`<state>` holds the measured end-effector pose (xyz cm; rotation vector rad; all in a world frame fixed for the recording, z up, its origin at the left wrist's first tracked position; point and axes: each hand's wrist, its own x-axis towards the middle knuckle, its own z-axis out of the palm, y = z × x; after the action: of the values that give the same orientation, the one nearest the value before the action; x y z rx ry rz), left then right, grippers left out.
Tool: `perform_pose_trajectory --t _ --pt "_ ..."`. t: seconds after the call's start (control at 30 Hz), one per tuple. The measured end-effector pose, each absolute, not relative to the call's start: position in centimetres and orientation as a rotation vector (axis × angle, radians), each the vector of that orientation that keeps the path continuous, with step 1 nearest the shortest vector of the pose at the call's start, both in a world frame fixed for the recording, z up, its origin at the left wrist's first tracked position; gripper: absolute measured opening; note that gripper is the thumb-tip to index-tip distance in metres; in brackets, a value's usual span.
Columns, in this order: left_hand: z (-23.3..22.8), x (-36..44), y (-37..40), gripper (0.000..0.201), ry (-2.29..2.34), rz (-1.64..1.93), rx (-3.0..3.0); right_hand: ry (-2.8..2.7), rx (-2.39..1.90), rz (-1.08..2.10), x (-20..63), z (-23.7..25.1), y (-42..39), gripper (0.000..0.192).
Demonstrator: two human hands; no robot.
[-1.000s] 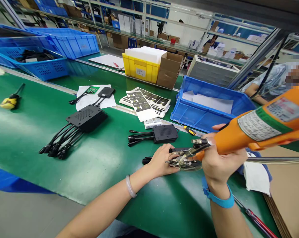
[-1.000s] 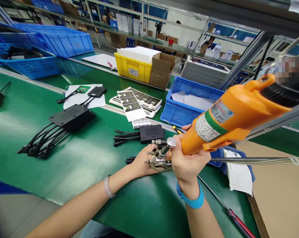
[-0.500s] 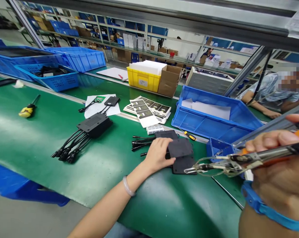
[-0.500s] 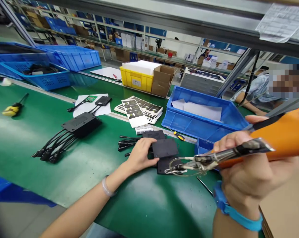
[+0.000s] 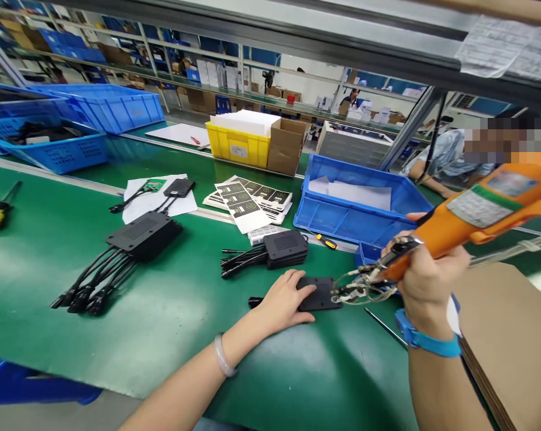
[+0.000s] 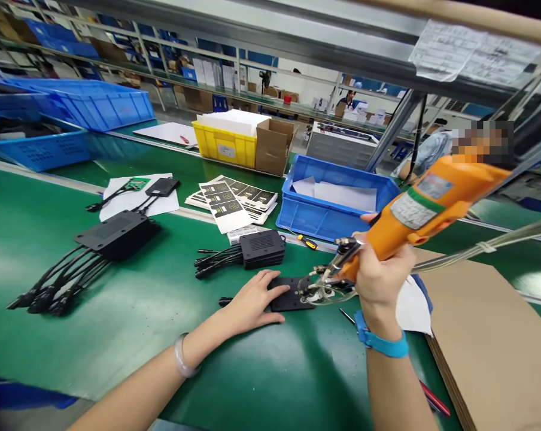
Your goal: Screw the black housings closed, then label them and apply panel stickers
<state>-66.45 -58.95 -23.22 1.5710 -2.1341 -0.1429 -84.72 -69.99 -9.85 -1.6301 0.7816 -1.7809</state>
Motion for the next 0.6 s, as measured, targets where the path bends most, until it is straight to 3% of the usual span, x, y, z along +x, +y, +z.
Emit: perform_pose_trajectory --t 0.2,0.6 --pt "-24.1 -67.1 -59.1 0.053 -2.167 -0.259 1.687 0.872 -1.645 -1.758 -84.7 -12.3 -70.2 0.026" --pt "-23.9 -67.0 -59.3 0.055 -2.150 -0.374 1.699 0.822 -1.702 -1.804 -84.0 -13.0 -69.2 0.015"
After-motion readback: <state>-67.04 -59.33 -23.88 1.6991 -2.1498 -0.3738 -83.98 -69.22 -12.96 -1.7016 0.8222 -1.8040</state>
